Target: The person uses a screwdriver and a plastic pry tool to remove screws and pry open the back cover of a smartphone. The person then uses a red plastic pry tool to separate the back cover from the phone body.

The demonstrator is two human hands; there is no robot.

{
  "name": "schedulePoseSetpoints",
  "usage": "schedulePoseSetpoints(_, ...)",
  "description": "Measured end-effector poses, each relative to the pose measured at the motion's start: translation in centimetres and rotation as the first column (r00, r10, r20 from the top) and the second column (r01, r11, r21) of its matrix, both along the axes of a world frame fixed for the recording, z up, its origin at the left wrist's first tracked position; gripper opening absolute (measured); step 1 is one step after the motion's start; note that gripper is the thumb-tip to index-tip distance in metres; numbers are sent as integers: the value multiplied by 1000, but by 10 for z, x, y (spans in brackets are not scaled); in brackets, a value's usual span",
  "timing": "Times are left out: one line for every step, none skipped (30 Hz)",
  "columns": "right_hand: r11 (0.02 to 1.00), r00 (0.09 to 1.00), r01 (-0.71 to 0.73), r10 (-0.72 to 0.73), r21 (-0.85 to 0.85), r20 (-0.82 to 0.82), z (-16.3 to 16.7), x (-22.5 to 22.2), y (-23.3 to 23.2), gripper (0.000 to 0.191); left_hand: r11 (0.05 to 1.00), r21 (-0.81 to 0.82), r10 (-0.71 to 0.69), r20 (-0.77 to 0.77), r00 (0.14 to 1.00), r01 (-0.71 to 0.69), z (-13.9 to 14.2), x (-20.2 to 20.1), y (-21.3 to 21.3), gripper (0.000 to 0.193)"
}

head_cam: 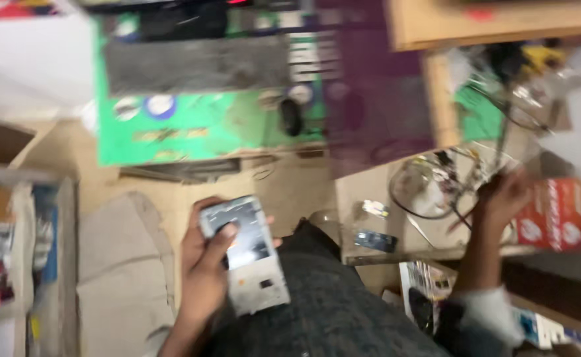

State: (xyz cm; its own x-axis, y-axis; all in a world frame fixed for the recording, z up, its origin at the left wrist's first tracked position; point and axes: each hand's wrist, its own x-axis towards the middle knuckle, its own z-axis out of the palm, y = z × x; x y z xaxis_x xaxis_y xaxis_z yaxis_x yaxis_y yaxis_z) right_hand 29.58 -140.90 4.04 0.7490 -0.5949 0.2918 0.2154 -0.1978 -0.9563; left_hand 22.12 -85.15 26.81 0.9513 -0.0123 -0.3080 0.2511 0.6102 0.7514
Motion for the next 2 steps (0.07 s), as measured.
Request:
schedulePoseSetpoints(999, 973, 23, -15, 31, -229, -13, -32, 33, 39, 1000, 10, -16, 6, 1000, 16, 3, -3, 8, 42)
schedulePoseSetpoints(999, 973, -31, 37, 27, -226, -31, -22, 68, 39, 999, 18, -27, 11, 1000, 27, 5, -6, 17, 45)
